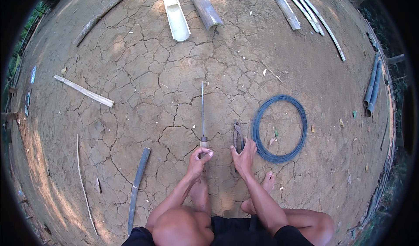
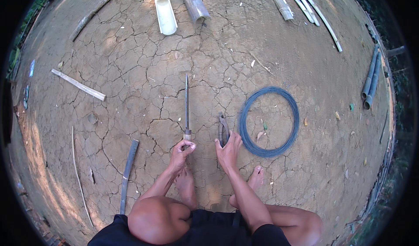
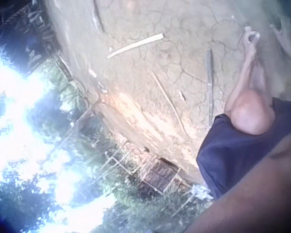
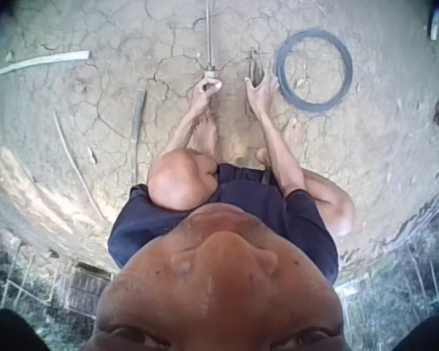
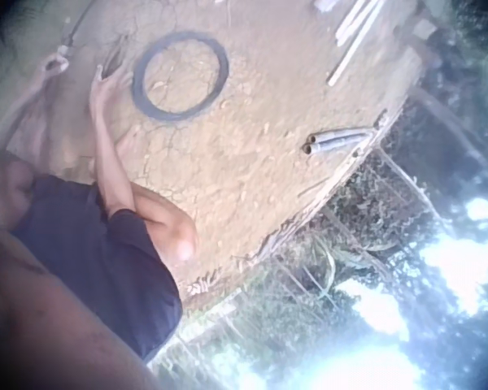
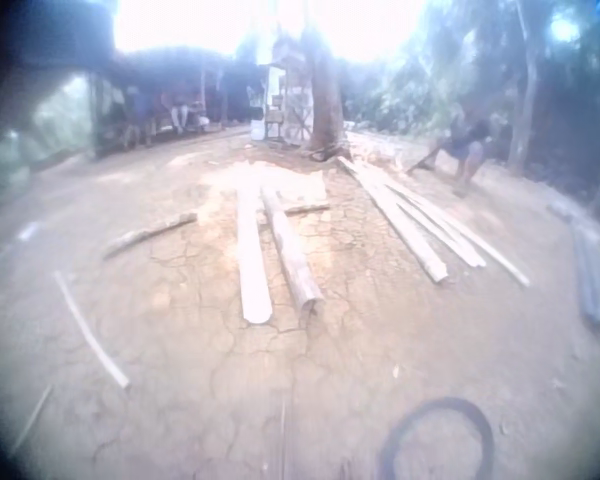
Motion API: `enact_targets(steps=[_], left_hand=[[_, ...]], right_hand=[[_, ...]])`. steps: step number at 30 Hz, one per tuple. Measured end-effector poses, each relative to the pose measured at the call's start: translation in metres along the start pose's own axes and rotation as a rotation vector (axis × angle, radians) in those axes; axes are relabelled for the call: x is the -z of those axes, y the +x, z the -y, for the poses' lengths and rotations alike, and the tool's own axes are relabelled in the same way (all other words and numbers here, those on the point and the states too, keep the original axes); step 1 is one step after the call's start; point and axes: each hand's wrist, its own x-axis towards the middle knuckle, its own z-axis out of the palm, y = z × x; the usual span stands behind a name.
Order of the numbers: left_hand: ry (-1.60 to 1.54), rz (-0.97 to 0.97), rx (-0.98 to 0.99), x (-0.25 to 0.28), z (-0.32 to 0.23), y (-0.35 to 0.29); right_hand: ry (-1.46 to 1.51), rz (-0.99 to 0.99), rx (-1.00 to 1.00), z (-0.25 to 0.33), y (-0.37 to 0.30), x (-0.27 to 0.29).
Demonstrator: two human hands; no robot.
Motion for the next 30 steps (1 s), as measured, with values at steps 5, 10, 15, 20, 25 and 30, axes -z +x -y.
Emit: enact_targets(steps=[5,10,15,20,25,30], left_hand=[[-0.126,-0.005,0.008,0.002,-0.001,0.0],[-0.65,-0.026,-0.046,0.016,0.015,-0.004],[-0.791,-0.077,-0.017,0.025,0.012,-0.011],[-0.644,-0.263,-0.068,0.039,0.004,-0.018],[-0.569,-0.378,-0.081,0.057,0.003,-0.022],[-0.608,-0.427,-0.075,0.061,0.004,-0.008]], right_hand=[[0.784,0.636,-0.376,0.047,-0.015,0.002],[0.934,0.625,-0.374,0.074,-0.037,-0.042],[0.821,0.598,-0.459,0.081,-0.026,-0.042],[0.535,0.571,-0.434,0.089,-0.009,-0.016],[0.71,0.575,-0.498,0.086,-0.04,-0.002],[0.732,0.627,-0.551,0.086,-0.032,0.011]])
